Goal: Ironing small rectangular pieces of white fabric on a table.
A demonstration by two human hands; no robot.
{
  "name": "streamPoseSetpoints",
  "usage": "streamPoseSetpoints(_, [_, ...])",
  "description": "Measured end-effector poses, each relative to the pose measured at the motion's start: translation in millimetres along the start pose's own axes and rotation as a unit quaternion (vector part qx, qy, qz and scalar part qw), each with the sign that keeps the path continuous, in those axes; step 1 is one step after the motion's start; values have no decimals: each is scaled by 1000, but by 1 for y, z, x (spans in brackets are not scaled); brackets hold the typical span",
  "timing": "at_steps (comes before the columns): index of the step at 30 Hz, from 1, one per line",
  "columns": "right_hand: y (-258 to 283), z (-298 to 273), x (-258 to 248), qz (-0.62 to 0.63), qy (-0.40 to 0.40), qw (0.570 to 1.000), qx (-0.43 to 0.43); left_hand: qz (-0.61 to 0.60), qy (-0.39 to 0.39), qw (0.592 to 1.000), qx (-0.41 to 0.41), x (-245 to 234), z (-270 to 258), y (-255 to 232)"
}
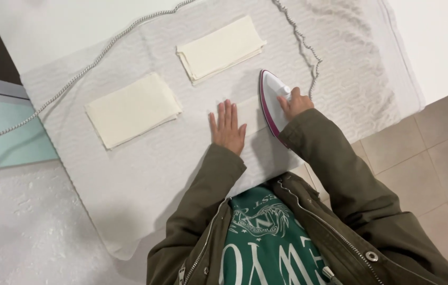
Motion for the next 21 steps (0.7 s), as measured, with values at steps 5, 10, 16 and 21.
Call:
streamPoseSetpoints(5, [-11,8,3,7,22,1000,10,20,-6,1000,-4,-3,-2,-2])
streamPoseSetpoints(10, [-9,15,-1,-14,39,999,21,18,-11,1000,-7,-4,1,-2])
streamPoseSetpoints(16, [-14,7,-24,30,129,988,74,22,-10,1000,-6,-6,0,-1])
streamPoseSetpoints(21, [-70,27,-39,-17,76,995,66,-47,-78,996,-18,-7,-1,42])
Point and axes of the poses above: each hand's wrist, its own z-axis towards the middle knuckle, its own x-axis out of the palm, y = z × x, the point moved 3 cm from there along z, towards the middle knuckle, and after that the axes turned 10 degrees about -z, right-handed, at the moved point
